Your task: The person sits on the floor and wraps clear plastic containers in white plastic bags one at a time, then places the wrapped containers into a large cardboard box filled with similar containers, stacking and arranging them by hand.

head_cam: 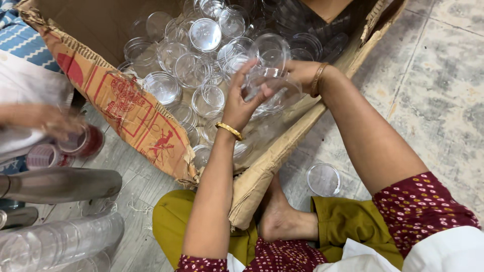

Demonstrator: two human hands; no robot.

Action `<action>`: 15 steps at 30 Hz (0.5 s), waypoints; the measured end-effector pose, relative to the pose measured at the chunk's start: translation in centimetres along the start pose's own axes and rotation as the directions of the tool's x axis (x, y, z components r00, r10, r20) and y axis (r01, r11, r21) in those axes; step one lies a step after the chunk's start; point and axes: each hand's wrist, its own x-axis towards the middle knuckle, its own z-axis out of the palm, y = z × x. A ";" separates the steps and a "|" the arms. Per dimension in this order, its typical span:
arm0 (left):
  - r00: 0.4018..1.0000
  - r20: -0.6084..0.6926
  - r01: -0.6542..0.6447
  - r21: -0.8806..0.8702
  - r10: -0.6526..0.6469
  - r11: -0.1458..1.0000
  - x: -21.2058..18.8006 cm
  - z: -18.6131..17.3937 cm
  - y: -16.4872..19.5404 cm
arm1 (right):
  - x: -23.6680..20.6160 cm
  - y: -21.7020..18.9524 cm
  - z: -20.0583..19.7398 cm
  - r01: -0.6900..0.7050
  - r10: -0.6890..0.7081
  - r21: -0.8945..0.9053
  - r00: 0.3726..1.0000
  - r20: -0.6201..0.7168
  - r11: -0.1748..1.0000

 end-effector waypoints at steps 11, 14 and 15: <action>0.873 -0.135 0.417 -0.288 -0.468 0.862 0.8 -4.6 -6.9 | -12.0 -0.4 4.3 0.188 -0.790 -0.768 0.125 -0.600 0.612; 0.859 -0.121 0.469 -0.200 -0.497 0.860 1.1 -5.5 -6.5 | -17.1 7.1 8.6 0.071 -0.571 -0.574 0.261 -0.778 0.816; 0.863 -0.104 0.472 -0.187 -0.495 0.862 1.1 -5.7 -6.2 | -17.8 10.2 9.9 -0.010 -0.514 -0.547 0.328 -0.792 0.837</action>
